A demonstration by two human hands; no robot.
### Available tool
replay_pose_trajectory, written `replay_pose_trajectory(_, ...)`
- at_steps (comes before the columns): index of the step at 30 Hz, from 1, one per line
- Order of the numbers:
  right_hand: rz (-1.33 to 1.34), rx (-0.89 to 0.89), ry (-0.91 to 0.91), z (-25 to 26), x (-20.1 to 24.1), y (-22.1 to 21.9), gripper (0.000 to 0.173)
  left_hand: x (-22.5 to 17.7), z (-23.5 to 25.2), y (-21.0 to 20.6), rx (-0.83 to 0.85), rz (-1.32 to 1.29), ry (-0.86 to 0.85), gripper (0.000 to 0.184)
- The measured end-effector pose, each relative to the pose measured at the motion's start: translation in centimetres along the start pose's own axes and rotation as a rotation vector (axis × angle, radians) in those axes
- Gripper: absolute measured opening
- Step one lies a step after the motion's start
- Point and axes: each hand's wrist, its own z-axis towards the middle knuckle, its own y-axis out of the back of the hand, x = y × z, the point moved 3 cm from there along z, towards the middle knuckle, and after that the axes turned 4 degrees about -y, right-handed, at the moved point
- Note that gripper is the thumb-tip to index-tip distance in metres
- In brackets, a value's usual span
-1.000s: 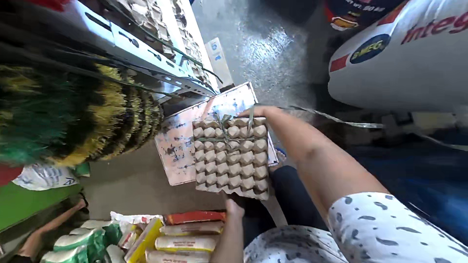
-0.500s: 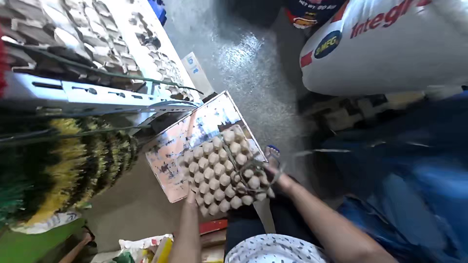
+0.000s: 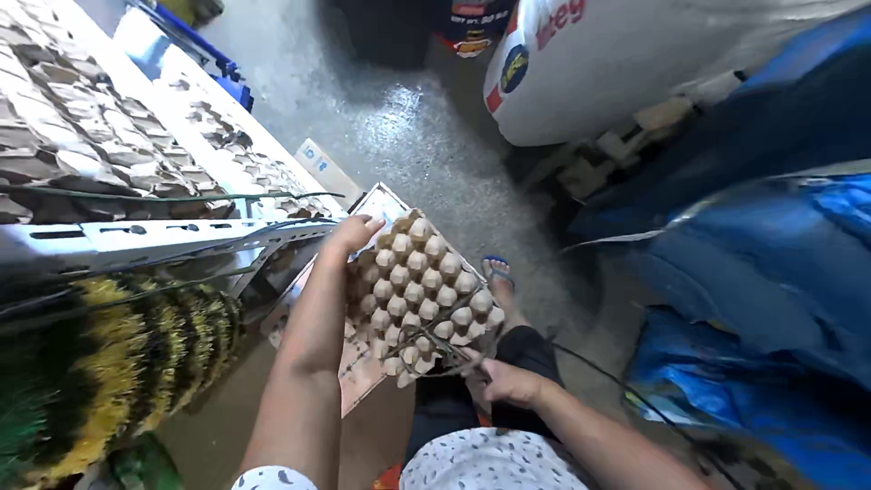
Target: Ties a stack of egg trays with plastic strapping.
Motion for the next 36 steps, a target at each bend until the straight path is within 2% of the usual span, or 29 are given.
replay_pose_trajectory(2, 0.354, -0.161, 0.108, -2.9, 1.5, -0.2, 0.06, -4.4, -2.8, 0.5, -0.205, 0.053, -0.152, 0.056)
replay_pose_trajectory(3, 0.509, -0.286, 0.133, -4.0, 2.8, -0.7, 0.042, -7.4, -5.1, 0.2, -0.274, 0.054, -0.278, 0.052)
replay_pose_trajectory(5, 0.677, -0.421, 0.189, -6.0, 5.2, -1.8, 0.031, -12.9, -9.0, -1.9, -0.288, 0.065, -0.601, 0.054)
replay_pose_trajectory(6, 0.647, -0.441, 0.242, -7.1, 6.8, -2.4, 0.031, -15.4, -10.7, -3.4, -0.246, 0.1, -0.776, 0.058)
replay_pose_trajectory(8, 0.425, -0.464, 0.325, -8.8, 9.8, -3.7, 0.03, -19.7, -13.9, -6.1, -0.131, 0.229, -1.082, 0.061)
replay_pose_trajectory(9, 0.245, -0.449, 0.337, -9.6, 11.2, -4.2, 0.027, -21.1, -15.3, -6.9, -0.05, 0.292, -1.176, 0.061)
replay_pose_trajectory(11, -0.144, -0.443, 0.281, -11.5, 13.9, -4.9, 0.026, -22.2, -16.7, -6.8, 0.102, 0.362, -1.205, 0.048)
replay_pose_trajectory(13, -0.407, -0.503, 0.247, -13.1, 16.4, -5.2, 0.031, -20.1, -16.8, -5.5, 0.122, 0.263, -1.138, 0.016)
replay_pose_trajectory(14, -0.464, -0.539, 0.256, -13.7, 17.6, -5.4, 0.03, -17.9, -16.7, -4.9, 0.08, 0.157, -1.108, 0.013)
replay_pose_trajectory(17, -0.437, -0.577, 0.433, -13.4, 21.6, -5.2, 0.019, -9.5, -17.2, -4.6, -0.118, -0.259, -0.866, 0.025)
replay_pose_trajectory(20, -0.247, -0.439, 0.633, -8.4, 25.7, -3.7, 0.013, -0.7, -18.2, -5.8, -0.319, -0.649, -0.449, 0.028)
replay_pose_trajectory(23, -0.189, -0.338, 0.618, -1.9, 29.7, -1.4, 0.015, 5.5, -18.9, -7.6, -0.461, -1.084, -0.143, 0.027)
replay_pose_trajectory(27, -0.292, -0.379, 0.491, 5.6, 33.0, 2.4, 0.018, 11.4, -18.2, -10.8, -0.686, -1.595, 0.081, 0.024)
replay_pose_trajectory(30, -0.348, -0.478, 0.387, 9.8, 33.3, 5.4, 0.028, 13.6, -16.5, -12.4, -0.872, -1.672, 0.173, 0.019)
replay_pose_trajectory(33, -0.295, -0.581, 0.324, 13.3, 31.5, 8.0, 0.033, 14.8, -13.4, -13.8, -0.965, -1.654, 0.338, 0.015)
replay_pose_trajectory(36, -0.337, -0.668, 0.196, 15.8, 30.3, 9.5, 0.036, 15.3, -10.2, -14.3, -0.973, -1.402, 0.589, 0.019)
